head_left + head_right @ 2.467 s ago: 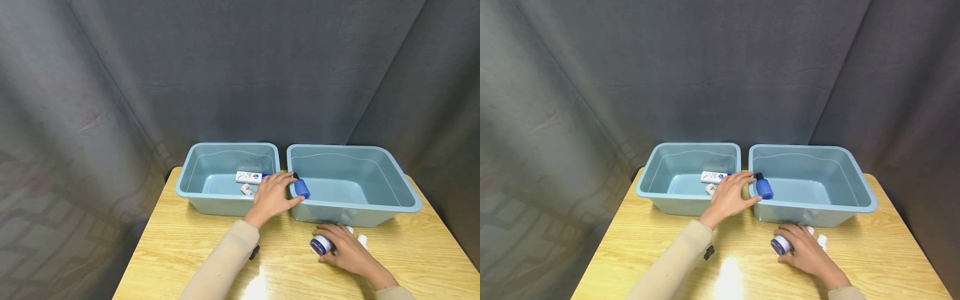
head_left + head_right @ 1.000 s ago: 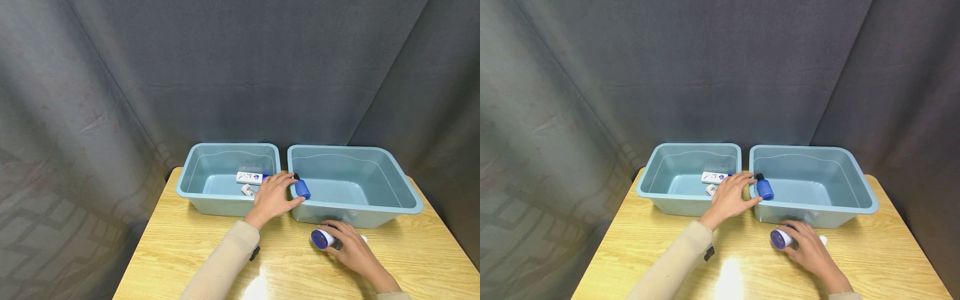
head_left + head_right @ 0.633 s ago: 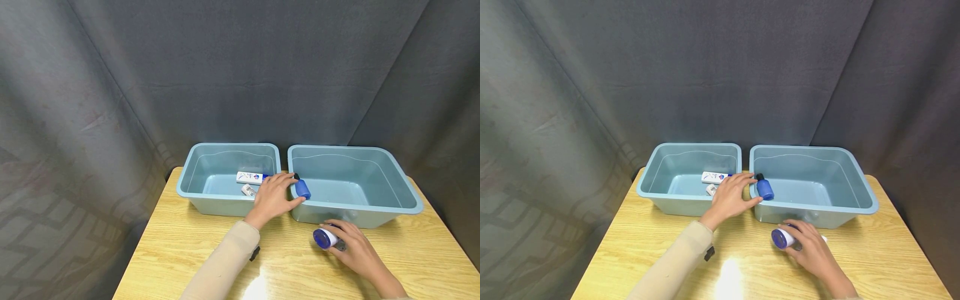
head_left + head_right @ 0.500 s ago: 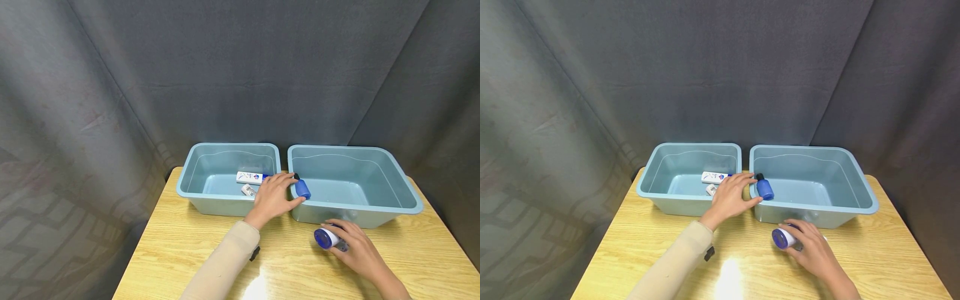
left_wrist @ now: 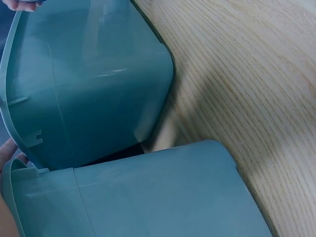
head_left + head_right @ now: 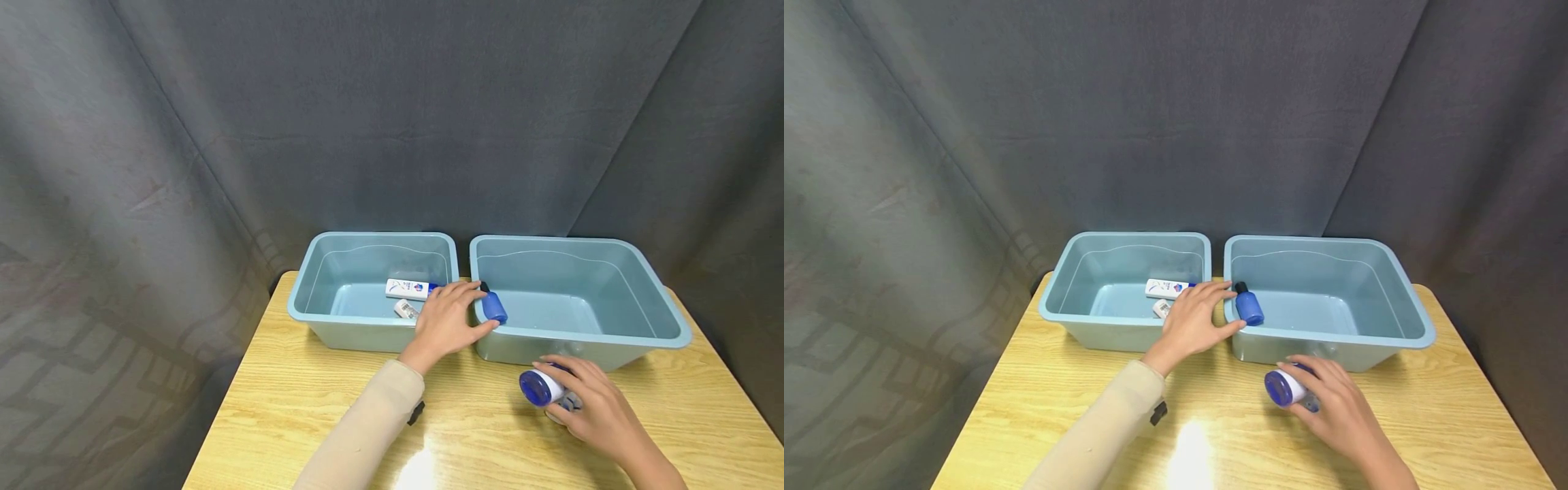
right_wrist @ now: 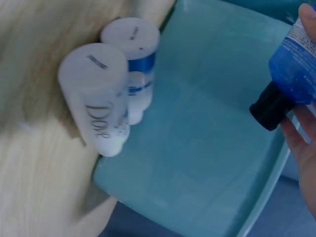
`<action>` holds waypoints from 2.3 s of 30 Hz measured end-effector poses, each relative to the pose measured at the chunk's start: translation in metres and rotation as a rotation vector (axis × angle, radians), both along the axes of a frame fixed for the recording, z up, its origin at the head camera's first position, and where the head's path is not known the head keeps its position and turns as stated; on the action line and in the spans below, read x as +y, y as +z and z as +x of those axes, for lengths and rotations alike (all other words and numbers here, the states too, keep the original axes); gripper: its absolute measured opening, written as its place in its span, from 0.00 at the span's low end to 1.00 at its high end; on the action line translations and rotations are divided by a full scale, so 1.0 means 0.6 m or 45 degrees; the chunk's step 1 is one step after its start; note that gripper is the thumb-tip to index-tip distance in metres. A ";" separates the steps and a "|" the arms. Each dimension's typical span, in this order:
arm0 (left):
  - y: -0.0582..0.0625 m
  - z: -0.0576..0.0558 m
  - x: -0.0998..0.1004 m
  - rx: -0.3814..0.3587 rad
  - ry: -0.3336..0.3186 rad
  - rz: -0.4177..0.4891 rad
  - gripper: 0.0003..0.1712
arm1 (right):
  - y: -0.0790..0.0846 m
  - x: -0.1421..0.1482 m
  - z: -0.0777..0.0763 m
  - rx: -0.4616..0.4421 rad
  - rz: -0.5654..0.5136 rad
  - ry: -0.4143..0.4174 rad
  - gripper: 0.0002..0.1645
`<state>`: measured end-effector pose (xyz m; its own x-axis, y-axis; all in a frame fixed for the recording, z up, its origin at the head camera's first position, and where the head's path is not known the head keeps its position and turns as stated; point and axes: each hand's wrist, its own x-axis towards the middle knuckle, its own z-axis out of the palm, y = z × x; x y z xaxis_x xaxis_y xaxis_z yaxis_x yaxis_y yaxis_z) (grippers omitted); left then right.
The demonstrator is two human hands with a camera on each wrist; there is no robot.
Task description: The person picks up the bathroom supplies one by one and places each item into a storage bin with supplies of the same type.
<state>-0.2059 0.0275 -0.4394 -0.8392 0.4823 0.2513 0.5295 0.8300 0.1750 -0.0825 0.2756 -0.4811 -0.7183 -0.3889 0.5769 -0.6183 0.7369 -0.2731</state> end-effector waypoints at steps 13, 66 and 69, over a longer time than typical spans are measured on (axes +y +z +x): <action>0.001 0.000 0.000 -0.009 -0.002 0.022 0.36 | 0.037 0.003 0.001 0.173 -0.109 0.077 0.40; -0.001 0.002 0.000 -0.003 0.006 0.036 0.35 | 0.140 0.038 -0.063 0.103 0.015 -0.175 0.51; 0.000 0.001 -0.001 -0.002 0.002 0.038 0.35 | 0.141 0.042 -0.068 0.077 0.019 -0.195 0.50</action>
<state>-0.2050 0.0271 -0.4396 -0.8402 0.4735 0.2644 0.5281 0.8252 0.2003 -0.1230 0.3009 -0.3964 -0.7341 -0.2864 0.6157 -0.5136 0.8273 -0.2275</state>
